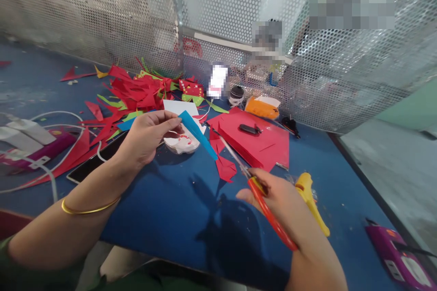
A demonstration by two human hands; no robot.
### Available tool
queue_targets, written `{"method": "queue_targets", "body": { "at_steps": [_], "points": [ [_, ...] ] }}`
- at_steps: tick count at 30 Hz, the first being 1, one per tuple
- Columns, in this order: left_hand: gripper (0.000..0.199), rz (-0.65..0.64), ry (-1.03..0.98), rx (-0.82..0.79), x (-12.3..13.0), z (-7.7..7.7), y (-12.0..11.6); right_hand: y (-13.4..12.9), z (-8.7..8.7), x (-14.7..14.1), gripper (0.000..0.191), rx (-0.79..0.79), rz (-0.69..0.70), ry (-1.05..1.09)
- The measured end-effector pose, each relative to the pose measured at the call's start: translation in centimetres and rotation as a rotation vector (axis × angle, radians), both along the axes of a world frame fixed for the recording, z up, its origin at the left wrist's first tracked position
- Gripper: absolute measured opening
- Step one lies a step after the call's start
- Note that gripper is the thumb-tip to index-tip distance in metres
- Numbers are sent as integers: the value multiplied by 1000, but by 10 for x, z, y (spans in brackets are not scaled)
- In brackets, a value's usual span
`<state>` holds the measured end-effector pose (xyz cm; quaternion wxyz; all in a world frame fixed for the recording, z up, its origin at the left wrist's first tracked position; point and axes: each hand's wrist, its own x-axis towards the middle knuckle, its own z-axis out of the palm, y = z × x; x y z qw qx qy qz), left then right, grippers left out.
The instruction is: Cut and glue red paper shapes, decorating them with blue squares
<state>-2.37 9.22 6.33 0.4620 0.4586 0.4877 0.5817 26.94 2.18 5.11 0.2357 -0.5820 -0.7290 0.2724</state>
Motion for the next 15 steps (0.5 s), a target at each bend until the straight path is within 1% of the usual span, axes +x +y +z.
{"method": "queue_targets", "body": {
  "at_steps": [2,3,5,6,8,10,13,15],
  "points": [
    [13,-6,74,22,2,1,-2,0,-2,-3,52,-58,-37,179],
    [14,-24,102,20,4,1,-3,0,-2,-7,56,-81,-11,288],
    [15,-81,140,-5,7,1,-6,-1,-2,-16,62,-117,95,466],
    [15,-116,150,-26,9,0,-7,-2,-2,-22,64,-148,155,513],
    [16,-183,155,-57,12,0,-9,-2,-2,-32,67,-205,230,543],
    [17,-228,153,-63,13,-1,-11,-1,-2,-39,67,-252,269,526],
    [17,-254,155,-65,13,-1,-12,0,-5,-44,68,-290,271,512],
    [17,-254,162,-61,13,-1,-12,0,-8,-43,72,-307,256,521]
  ]
}}
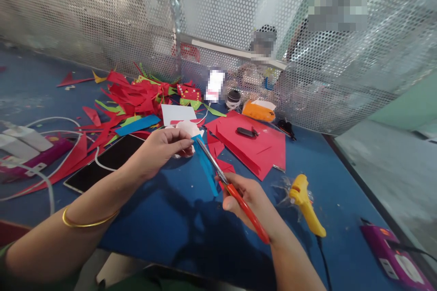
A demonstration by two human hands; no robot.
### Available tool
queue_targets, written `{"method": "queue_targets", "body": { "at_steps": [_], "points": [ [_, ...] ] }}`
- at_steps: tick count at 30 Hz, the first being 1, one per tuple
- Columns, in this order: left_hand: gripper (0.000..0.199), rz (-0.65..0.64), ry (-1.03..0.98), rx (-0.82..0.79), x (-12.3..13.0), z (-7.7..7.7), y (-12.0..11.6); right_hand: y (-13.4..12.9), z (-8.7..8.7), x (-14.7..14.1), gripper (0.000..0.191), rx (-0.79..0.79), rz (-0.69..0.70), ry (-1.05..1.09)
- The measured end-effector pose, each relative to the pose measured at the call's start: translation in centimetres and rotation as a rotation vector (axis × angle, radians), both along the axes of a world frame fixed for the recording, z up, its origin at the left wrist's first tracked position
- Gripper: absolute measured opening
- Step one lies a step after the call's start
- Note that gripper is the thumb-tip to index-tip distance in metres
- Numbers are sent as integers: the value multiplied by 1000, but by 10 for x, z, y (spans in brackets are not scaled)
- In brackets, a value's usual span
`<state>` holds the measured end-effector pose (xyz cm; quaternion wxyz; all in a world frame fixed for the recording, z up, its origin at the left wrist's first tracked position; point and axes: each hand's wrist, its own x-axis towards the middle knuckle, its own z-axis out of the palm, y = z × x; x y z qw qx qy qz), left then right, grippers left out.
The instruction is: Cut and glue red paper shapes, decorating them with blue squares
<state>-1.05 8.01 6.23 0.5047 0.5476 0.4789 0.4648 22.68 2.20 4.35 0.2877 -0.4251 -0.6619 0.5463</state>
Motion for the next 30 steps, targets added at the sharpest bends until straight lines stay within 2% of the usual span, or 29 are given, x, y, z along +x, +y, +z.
{"method": "queue_targets", "body": {
  "at_steps": [3,8,13,21,30],
  "points": [
    [18,-1,-7,11,0,0,0,0,-3,4,76,-19,10,-8],
    [19,-22,-101,-60,0,-3,2,1,-5,9,73,-22,38,-20],
    [17,-10,-141,-116,-1,-4,4,0,-6,9,64,-24,57,-1],
    [18,26,-217,-145,3,-4,3,-1,2,7,55,-2,99,1],
    [18,34,-230,-123,7,-9,1,-4,3,7,59,-49,38,-59]
  ]
}}
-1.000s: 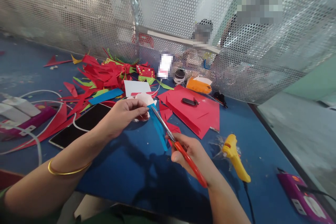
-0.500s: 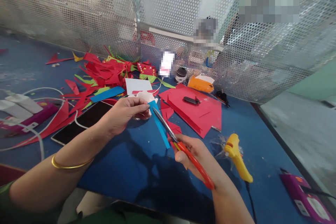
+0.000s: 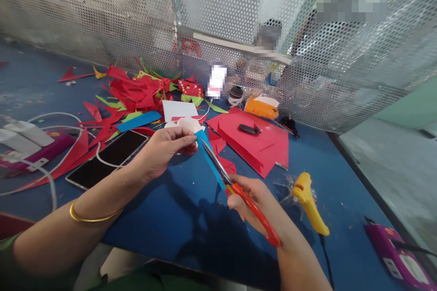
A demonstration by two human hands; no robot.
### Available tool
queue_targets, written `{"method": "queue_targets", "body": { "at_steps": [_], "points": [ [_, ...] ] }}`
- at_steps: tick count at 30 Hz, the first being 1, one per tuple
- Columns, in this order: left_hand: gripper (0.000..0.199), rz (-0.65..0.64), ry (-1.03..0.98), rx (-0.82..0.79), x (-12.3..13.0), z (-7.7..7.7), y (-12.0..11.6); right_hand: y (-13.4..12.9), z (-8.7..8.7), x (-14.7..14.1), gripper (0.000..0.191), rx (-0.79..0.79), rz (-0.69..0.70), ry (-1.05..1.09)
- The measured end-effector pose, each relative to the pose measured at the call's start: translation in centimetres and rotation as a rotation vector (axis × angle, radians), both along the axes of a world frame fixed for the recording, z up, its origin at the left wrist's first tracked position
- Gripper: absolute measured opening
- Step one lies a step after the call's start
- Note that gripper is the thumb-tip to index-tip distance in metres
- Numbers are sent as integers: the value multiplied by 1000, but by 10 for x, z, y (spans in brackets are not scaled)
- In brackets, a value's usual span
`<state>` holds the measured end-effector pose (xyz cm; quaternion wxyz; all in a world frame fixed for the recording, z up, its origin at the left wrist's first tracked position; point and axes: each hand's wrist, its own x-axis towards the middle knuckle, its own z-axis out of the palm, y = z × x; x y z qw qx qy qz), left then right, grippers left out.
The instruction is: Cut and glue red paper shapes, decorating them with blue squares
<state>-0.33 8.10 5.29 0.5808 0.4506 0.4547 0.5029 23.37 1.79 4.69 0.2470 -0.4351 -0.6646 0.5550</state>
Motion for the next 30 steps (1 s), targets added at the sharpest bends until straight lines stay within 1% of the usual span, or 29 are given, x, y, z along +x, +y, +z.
{"method": "queue_targets", "body": {
  "at_steps": [4,8,11,14,19,30],
  "points": [
    [17,15,16,10,0,1,1,0,0,2,60,9,3,-22],
    [15,8,2,8,1,1,0,1,-7,2,63,13,-18,-8],
    [14,8,-12,-10,3,1,-2,1,-10,0,62,20,-31,-22],
    [12,7,-2,-21,5,1,-4,2,-10,-2,61,53,-43,-66],
    [11,-30,3,-25,9,1,-6,2,-7,-6,57,125,-46,-152],
    [12,-40,-3,-48,11,-4,-6,1,-8,-7,47,195,-91,-239]
  ]
}}
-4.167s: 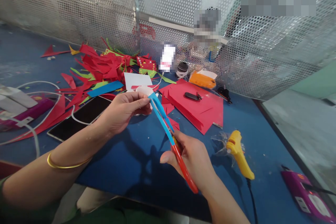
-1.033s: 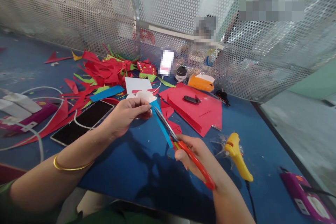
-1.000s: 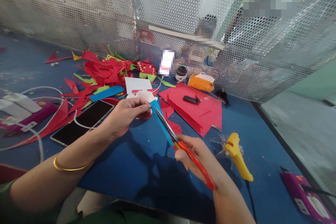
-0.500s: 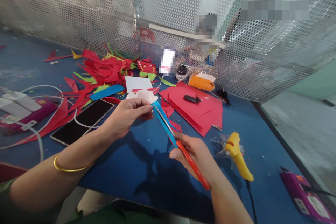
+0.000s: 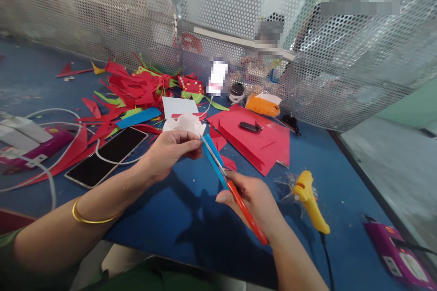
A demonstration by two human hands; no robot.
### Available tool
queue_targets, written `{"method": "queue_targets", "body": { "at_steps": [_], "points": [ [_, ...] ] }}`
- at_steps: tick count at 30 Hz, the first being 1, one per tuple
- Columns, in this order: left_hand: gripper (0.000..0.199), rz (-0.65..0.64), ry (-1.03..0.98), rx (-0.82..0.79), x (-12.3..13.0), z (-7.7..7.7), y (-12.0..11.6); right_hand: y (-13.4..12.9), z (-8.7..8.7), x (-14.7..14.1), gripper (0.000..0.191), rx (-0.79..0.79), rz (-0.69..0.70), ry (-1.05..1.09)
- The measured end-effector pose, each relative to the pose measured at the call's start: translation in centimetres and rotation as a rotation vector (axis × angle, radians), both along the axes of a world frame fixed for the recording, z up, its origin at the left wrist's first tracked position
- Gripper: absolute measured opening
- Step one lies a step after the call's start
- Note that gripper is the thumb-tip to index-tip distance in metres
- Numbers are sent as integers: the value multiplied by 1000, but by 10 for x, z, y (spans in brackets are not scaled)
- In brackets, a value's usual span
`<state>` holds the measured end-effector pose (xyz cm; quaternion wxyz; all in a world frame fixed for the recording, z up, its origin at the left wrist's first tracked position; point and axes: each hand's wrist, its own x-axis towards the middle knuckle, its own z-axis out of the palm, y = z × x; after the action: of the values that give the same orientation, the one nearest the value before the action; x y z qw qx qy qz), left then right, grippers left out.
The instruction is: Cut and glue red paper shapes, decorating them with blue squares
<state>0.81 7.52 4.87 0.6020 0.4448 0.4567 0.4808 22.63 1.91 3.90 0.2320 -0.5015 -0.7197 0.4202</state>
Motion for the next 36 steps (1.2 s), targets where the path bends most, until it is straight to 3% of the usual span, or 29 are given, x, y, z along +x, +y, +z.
{"method": "queue_targets", "body": {
  "at_steps": [13,18,23,28,36],
  "points": [
    [10,2,-10,-9,1,-1,1,3,-8,1,47,11,-20,-6],
    [9,1,-12,-19,0,-1,2,-1,-5,-2,43,-78,-45,69],
    [11,-15,-44,-18,-4,3,1,-5,-2,-4,45,-15,-266,331],
    [13,-34,-21,13,-6,5,0,3,-3,4,39,129,-348,448],
    [10,-108,119,106,4,9,-7,5,-7,-9,41,-17,-329,378]
  ]
}}
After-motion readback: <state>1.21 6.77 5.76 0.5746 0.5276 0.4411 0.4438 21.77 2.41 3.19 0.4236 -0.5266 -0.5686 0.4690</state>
